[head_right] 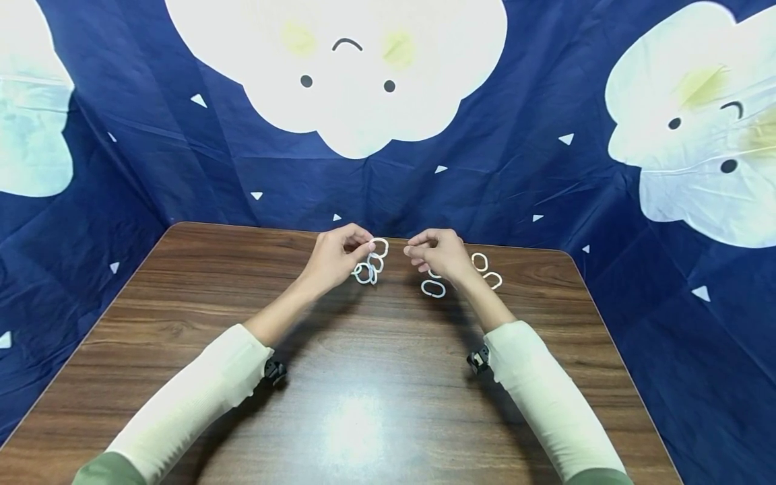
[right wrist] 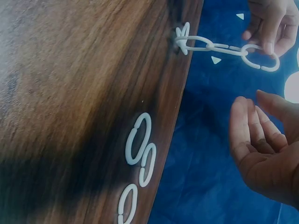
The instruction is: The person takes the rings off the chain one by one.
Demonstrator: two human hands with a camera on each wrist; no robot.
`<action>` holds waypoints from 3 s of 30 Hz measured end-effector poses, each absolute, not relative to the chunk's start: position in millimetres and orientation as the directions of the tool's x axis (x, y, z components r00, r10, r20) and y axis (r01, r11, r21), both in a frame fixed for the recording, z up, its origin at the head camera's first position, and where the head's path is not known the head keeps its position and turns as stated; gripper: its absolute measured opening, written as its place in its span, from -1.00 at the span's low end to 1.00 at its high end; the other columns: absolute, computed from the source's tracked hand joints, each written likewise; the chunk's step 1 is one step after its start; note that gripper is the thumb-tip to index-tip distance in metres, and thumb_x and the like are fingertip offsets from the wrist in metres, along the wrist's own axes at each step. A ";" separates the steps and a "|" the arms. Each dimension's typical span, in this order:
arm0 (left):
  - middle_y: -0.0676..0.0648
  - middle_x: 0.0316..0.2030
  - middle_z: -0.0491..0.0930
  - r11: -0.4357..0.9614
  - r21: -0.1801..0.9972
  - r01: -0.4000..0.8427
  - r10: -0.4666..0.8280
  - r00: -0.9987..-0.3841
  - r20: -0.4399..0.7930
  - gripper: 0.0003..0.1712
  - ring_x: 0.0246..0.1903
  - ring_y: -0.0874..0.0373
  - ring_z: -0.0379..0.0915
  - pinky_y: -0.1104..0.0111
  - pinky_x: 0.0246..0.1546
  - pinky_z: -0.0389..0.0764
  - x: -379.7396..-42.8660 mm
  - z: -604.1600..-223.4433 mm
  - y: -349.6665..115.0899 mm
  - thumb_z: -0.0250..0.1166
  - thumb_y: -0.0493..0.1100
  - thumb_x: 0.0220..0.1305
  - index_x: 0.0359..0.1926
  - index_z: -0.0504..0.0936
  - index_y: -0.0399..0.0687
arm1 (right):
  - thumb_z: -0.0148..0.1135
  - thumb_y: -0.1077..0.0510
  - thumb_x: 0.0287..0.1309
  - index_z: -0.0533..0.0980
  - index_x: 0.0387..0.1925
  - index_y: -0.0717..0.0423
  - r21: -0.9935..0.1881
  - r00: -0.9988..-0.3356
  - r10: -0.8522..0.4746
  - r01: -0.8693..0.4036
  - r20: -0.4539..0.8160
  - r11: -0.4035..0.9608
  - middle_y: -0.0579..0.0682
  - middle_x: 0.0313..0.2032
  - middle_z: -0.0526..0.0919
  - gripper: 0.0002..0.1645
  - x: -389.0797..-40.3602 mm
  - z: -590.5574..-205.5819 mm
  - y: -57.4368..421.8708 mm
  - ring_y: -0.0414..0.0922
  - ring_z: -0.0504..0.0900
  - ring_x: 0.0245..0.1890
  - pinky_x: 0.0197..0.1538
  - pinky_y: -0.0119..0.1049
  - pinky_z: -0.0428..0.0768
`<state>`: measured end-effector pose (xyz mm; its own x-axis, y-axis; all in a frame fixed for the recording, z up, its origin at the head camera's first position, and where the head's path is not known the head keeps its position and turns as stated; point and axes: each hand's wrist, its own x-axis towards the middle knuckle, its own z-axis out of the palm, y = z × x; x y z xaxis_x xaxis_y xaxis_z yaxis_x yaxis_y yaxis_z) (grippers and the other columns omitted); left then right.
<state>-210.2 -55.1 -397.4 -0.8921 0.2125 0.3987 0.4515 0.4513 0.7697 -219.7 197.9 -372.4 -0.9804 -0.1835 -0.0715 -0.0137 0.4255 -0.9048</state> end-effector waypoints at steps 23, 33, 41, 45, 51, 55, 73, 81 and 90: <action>-0.15 -0.18 0.89 0.457 0.768 0.450 0.216 -0.893 0.395 -0.94 -0.15 0.00 0.81 0.13 0.04 0.79 -209.9 -396.8 -55.3 0.48 -0.28 0.53 -0.07 0.82 -0.19 | 0.52 0.15 0.49 0.78 0.06 0.32 -0.894 -0.954 -0.299 -0.156 0.026 0.420 -0.11 -0.33 0.86 -0.69 -220.6 -355.5 180.6 -0.27 0.82 -0.33 -0.11 -0.18 0.89; -0.13 -0.20 0.88 0.441 0.765 0.469 0.225 -0.883 0.411 -0.93 -0.18 0.03 0.80 0.16 0.00 0.78 -210.9 -396.1 -55.4 0.48 -0.27 0.53 -0.07 0.82 -0.19 | 0.56 0.14 0.44 0.82 0.04 0.22 -0.877 -0.937 -0.346 -0.197 0.037 0.438 0.08 -0.13 0.90 -0.73 -221.4 -350.5 172.6 -0.20 0.83 -0.23 -0.08 -0.14 0.89; -0.13 -0.21 0.88 0.435 0.768 0.470 0.226 -0.883 0.412 -0.93 -0.19 0.04 0.80 0.15 -0.01 0.79 -210.3 -394.0 -56.1 0.48 -0.26 0.54 -0.07 0.82 -0.18 | 0.55 0.16 0.45 0.81 0.03 0.22 -0.864 -0.928 -0.370 -0.220 0.043 0.453 0.14 -0.12 0.91 -0.76 -222.4 -347.3 168.6 -0.25 0.81 -0.27 -0.18 -0.32 0.85; -0.13 -0.21 0.88 0.437 0.764 0.475 0.226 -0.880 0.418 -0.93 -0.19 0.03 0.81 0.14 0.00 0.80 -209.6 -393.0 -56.1 0.48 -0.25 0.54 -0.07 0.83 -0.18 | 0.56 0.17 0.44 0.82 0.00 0.22 -0.850 -0.920 -0.388 -0.250 0.059 0.464 0.13 -0.14 0.91 -0.78 -223.0 -345.4 166.3 -0.27 0.80 -0.29 -0.19 -0.34 0.83; -0.13 -0.21 0.88 0.441 0.762 0.474 0.225 -0.880 0.418 -0.92 -0.19 0.03 0.80 0.18 -0.01 0.79 -210.7 -391.4 -56.1 0.48 -0.24 0.55 -0.07 0.83 -0.18 | 0.54 0.18 0.46 0.82 -0.02 0.23 -0.830 -0.909 -0.412 -0.283 0.071 0.481 0.20 -0.14 0.91 -0.80 -225.3 -342.7 163.6 -0.30 0.79 -0.31 -0.21 -0.39 0.81; -0.15 -0.21 0.88 0.445 0.759 0.476 0.226 -0.879 0.419 -0.91 -0.19 0.03 0.80 0.17 -0.01 0.80 -211.8 -391.4 -56.8 0.47 -0.25 0.55 -0.06 0.83 -0.19 | 0.52 0.18 0.48 0.83 -0.02 0.21 -0.813 -0.905 -0.419 -0.296 0.072 0.502 0.18 -0.14 0.91 -0.82 -226.0 -341.4 162.5 -0.30 0.78 -0.32 -0.21 -0.40 0.80; -0.15 -0.20 0.88 0.461 0.754 0.468 0.223 -0.883 0.412 -0.89 -0.17 0.01 0.80 0.09 0.05 0.78 -208.4 -393.3 -57.4 0.49 -0.21 0.54 -0.06 0.83 -0.19 | 0.54 0.13 0.47 0.85 -0.05 0.14 -0.770 -0.909 -0.407 -0.321 0.087 0.552 0.18 -0.13 0.92 -0.83 -223.1 -342.9 159.1 -0.30 0.78 -0.39 -0.25 -0.41 0.78; -0.19 -0.20 0.87 0.450 0.768 0.456 0.202 -0.890 0.410 -0.88 -0.17 -0.02 0.81 0.08 0.02 0.80 -206.9 -398.3 -61.0 0.52 -0.25 0.50 -0.05 0.81 -0.22 | 0.53 0.15 0.48 0.85 -0.06 0.15 -0.766 -0.917 -0.386 -0.320 0.101 0.558 0.11 -0.16 0.93 -0.85 -225.3 -345.7 159.8 -0.28 0.79 -0.40 -0.26 -0.40 0.79; -0.16 -0.21 0.86 0.472 0.773 0.423 0.197 -0.906 0.375 -0.86 -0.18 -0.01 0.81 0.14 -0.01 0.79 -205.8 -404.2 -64.0 0.56 -0.23 0.46 -0.11 0.77 -0.19 | 0.53 0.16 0.48 0.84 -0.06 0.19 -0.795 -0.928 -0.361 -0.284 0.088 0.536 0.11 -0.14 0.92 -0.84 -226.3 -347.3 159.4 -0.28 0.80 -0.35 -0.22 -0.37 0.83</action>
<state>-205.8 -64.0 -404.2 -0.9060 0.1972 0.3745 0.4226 0.4724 0.7735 -226.3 159.4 -347.3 -0.9283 -0.3612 0.0884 -0.2843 0.5360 -0.7949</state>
